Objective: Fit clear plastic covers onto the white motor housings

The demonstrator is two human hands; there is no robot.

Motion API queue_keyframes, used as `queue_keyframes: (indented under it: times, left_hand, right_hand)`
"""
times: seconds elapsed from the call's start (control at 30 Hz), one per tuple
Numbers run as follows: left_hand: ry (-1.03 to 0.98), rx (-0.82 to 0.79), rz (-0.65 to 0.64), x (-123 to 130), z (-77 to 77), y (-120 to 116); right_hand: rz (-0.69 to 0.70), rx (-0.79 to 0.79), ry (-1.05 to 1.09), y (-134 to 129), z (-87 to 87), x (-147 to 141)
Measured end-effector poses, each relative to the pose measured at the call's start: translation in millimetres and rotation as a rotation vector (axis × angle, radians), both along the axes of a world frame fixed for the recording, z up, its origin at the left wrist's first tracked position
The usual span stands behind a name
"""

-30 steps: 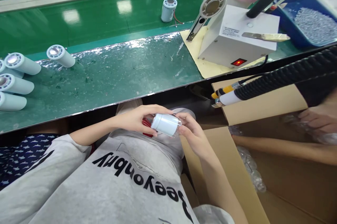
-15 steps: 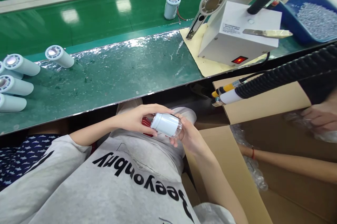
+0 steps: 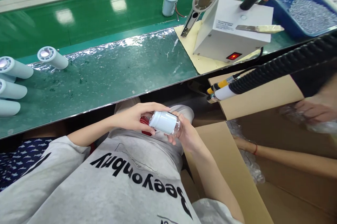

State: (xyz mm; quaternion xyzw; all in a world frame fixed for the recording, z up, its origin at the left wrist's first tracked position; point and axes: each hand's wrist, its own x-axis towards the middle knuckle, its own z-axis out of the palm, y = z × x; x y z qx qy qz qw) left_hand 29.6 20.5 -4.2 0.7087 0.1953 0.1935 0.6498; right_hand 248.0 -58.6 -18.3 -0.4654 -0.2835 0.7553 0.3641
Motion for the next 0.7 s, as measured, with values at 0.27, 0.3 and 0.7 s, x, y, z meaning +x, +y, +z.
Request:
queue_keyframes:
  times: [0.27,0.3,0.7]
  left_hand:
    - [-0.024,0.070,-0.055,19,-2.0,15]
    - [-0.031,0.096,-0.063,21,-1.7,16]
    - [0.069,-0.247,0.018,24,16.0,-1]
  right_hand:
    - [-0.058,-0.108,0.104,-2,-4.0,9]
    - [-0.042,-0.139,0.122,-3,-4.2,11]
    - [-0.141,0.396,-0.157,-22,-8.9,23]
